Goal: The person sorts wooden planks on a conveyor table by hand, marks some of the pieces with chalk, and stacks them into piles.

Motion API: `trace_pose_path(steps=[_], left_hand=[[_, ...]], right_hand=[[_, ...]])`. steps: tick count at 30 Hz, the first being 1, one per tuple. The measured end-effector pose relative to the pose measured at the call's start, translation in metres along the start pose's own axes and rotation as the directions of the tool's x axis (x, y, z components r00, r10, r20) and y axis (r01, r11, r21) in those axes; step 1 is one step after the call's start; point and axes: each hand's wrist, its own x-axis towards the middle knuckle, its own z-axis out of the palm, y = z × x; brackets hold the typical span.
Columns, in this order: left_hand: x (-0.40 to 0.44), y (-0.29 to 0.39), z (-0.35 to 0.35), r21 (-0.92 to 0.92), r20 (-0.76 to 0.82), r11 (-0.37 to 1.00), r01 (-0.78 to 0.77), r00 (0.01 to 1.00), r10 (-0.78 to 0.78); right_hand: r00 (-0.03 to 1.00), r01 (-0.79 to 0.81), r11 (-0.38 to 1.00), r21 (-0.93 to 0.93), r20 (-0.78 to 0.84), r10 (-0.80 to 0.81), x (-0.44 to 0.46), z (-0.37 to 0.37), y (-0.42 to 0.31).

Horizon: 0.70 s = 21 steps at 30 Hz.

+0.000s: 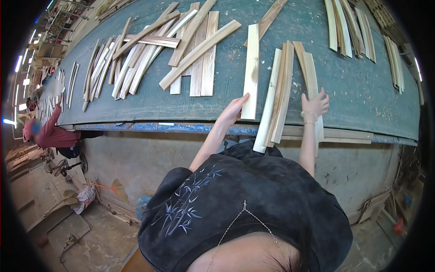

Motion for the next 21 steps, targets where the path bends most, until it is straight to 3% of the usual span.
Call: trace_pose_path(steps=[1, 2, 3, 4, 5, 8, 12, 15, 18, 19, 21], left_hand=[[0.000, 0.000, 0.001, -0.142, 0.049, 0.990, -0.016, 0.999, 0.023], [-0.003, 0.000, 0.001, -0.136, 0.053, 0.991, -0.013, 0.998, 0.020], [-0.008, 0.002, 0.002, -0.349, 0.209, 0.937, 0.010, 0.976, 0.068], [-0.011, 0.002, 0.002, -0.542, 0.343, 0.838, 0.070, 0.928, 0.144], [-0.007, -0.001, -0.001, -0.606, 0.319, 0.789, 0.103, 0.940, 0.122], [-0.014, 0.003, -0.003, -0.668, 0.330, 0.731, 0.138, 0.936, 0.124], [-0.021, 0.013, -0.012, -0.618, 0.266, 0.777, 0.122, 0.962, 0.061], [-0.024, 0.013, -0.021, -0.667, 0.361, 0.725, 0.171, 0.925, 0.115], [-0.035, 0.019, -0.021, -0.671, 0.373, 0.730, 0.133, 0.911, 0.177], [-0.043, 0.024, -0.016, -0.594, 0.291, 0.804, 0.032, 0.940, 0.178], [-0.055, 0.028, -0.013, -0.502, 0.205, 0.863, -0.065, 0.960, 0.191]], right_hand=[[1.000, -0.008, 1.000, -0.002, 0.004, 0.008, 0.001, 0.006, 0.010], [0.981, -0.063, 0.997, 0.046, 0.186, 0.054, 0.003, 0.015, 0.019], [0.928, -0.127, 0.988, 0.085, 0.362, 0.088, 0.005, 0.018, 0.024], [0.928, -0.131, 0.988, 0.081, 0.361, 0.094, 0.004, 0.021, 0.027], [0.926, -0.072, 0.996, 0.060, 0.374, 0.044, 0.002, 0.023, 0.029], [0.913, -0.007, 1.000, 0.027, 0.409, -0.005, 0.005, 0.031, 0.033], [0.884, -0.019, 0.999, 0.027, 0.468, 0.004, 0.014, 0.034, 0.039], [0.889, 0.008, 0.999, 0.035, 0.457, -0.024, 0.014, 0.038, 0.043], [0.882, -0.021, 0.999, 0.043, 0.471, -0.002, 0.014, 0.037, 0.042], [0.883, -0.015, 0.999, 0.045, 0.470, -0.008, 0.013, 0.033, 0.038], [0.934, 0.011, 0.992, -0.122, 0.357, 0.034, 0.009, 0.023, 0.030]])
